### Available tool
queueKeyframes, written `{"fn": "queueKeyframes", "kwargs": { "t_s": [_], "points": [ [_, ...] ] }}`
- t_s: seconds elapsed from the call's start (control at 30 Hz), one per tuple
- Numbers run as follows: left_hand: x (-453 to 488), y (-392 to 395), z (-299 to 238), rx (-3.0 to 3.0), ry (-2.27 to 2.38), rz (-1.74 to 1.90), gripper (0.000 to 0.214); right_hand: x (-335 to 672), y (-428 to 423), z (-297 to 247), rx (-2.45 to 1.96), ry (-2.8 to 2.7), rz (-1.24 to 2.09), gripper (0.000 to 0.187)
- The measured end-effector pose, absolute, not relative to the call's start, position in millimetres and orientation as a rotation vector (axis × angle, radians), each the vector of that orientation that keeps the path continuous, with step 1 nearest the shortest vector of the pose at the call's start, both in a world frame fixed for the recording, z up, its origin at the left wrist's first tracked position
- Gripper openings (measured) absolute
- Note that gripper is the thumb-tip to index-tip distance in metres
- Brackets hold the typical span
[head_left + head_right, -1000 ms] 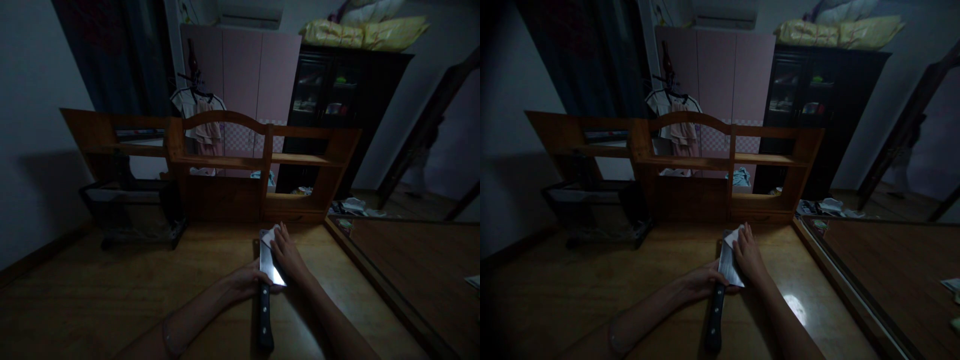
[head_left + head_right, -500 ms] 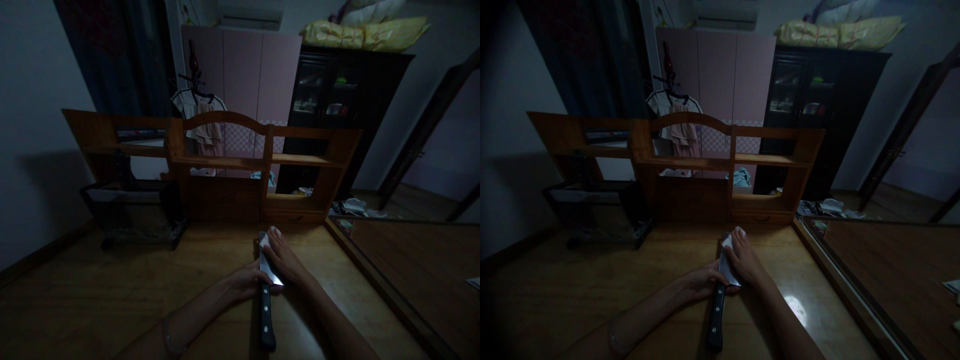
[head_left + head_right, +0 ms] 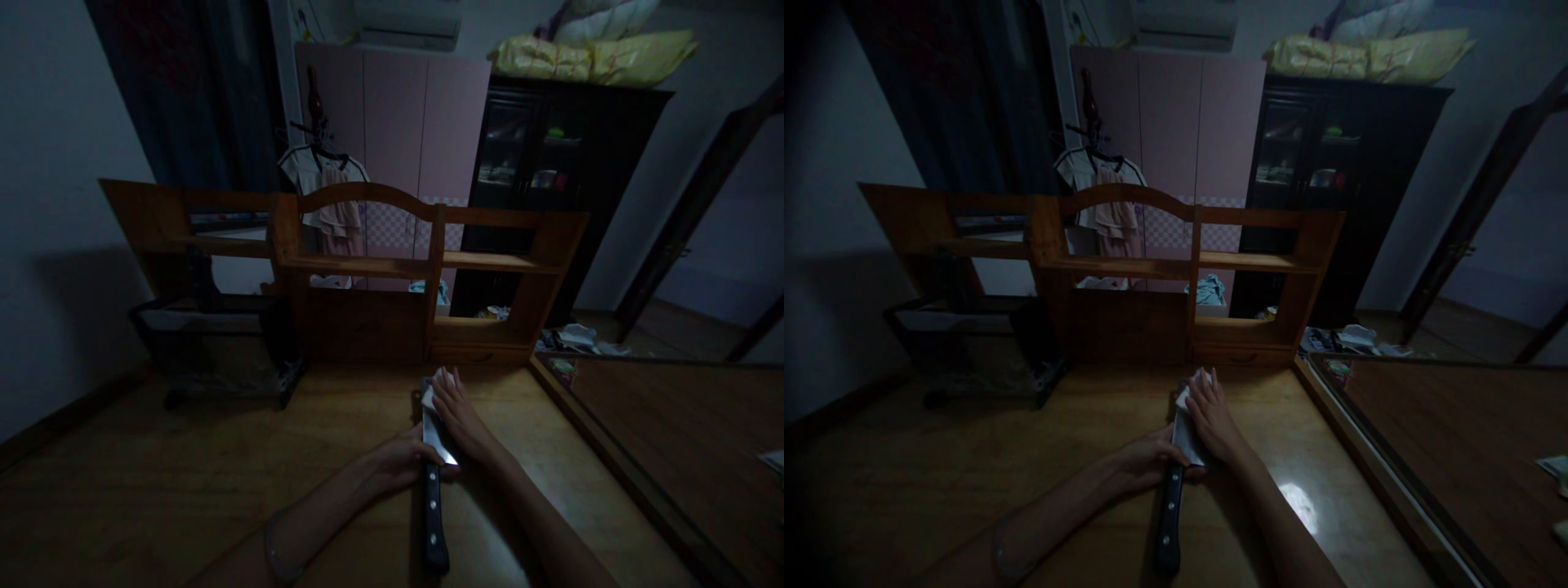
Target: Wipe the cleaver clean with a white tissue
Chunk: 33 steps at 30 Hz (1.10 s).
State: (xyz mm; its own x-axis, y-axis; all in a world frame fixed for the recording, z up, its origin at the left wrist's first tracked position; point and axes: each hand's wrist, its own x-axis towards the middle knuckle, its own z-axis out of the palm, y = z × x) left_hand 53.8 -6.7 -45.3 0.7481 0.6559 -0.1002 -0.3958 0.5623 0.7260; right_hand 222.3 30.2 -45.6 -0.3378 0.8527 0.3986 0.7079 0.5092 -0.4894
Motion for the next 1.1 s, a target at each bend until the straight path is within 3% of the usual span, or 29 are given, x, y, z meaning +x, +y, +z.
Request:
{"fn": "queueKeyframes", "kwargs": {
  "t_s": [0.37, 1.1],
  "points": [
    [51.4, -6.3, -45.8, 0.802, 0.376, 0.591, 0.077, 221.2, 32.1, -46.8, -1.244, -2.042, 0.278, 0.049],
    [51.1, -9.3, -41.2, 0.821, 0.363, 0.593, 0.072, 223.3, 32.8, -52.0, -1.296, -2.051, 0.198, 0.048]
  ]
}}
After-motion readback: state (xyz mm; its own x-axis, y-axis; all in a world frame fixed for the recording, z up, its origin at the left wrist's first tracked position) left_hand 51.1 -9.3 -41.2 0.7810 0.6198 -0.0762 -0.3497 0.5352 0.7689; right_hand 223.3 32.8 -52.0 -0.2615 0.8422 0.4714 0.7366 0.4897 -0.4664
